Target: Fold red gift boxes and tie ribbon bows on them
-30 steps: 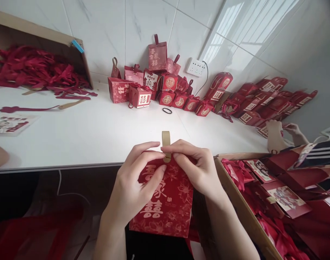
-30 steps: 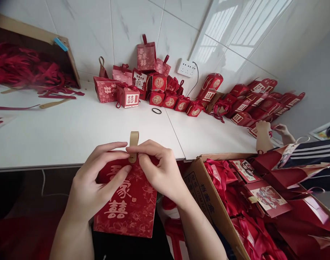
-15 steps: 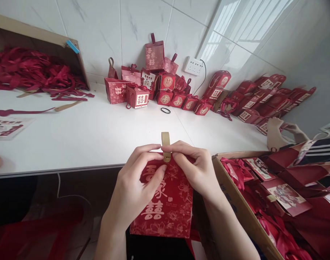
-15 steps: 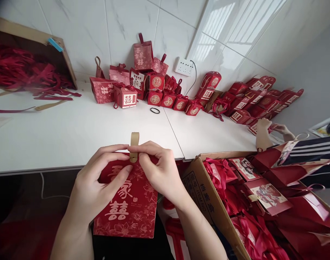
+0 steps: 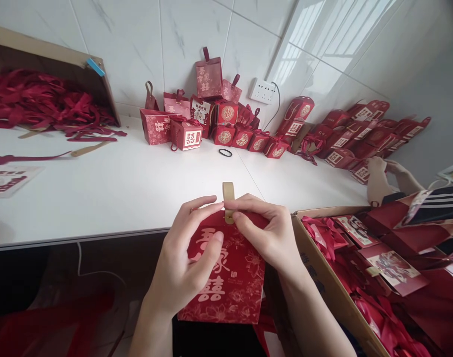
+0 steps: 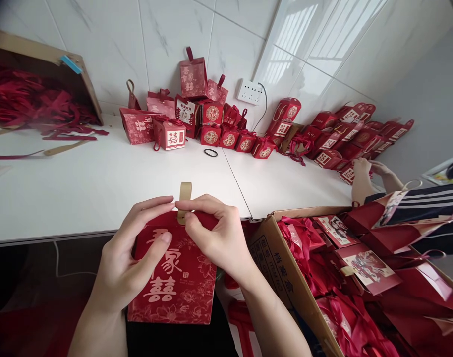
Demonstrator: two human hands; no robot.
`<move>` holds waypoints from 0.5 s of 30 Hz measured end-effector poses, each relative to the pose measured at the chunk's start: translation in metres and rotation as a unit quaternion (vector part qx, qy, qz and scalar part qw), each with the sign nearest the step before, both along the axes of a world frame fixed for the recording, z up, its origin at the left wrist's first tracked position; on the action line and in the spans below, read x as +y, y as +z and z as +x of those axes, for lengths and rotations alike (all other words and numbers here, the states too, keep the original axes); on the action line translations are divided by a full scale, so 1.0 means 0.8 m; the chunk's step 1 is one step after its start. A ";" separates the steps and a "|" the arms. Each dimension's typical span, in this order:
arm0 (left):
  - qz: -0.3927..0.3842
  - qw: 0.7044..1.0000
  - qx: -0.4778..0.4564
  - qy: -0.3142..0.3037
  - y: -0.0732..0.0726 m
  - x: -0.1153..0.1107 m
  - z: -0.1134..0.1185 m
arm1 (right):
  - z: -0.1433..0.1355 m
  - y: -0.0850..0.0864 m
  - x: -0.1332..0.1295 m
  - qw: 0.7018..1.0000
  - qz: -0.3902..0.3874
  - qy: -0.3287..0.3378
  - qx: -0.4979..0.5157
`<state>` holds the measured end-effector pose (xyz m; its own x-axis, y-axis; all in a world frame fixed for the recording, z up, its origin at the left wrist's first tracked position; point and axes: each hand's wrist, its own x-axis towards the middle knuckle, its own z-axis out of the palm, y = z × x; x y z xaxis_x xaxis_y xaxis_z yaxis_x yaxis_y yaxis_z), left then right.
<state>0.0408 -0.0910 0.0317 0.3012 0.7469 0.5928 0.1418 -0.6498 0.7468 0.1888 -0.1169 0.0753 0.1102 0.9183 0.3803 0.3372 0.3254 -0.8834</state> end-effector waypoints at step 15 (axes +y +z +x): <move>-0.160 0.982 -0.083 -0.052 -0.009 0.002 -0.002 | 0.018 -0.011 0.006 0.998 -0.001 -0.017 0.053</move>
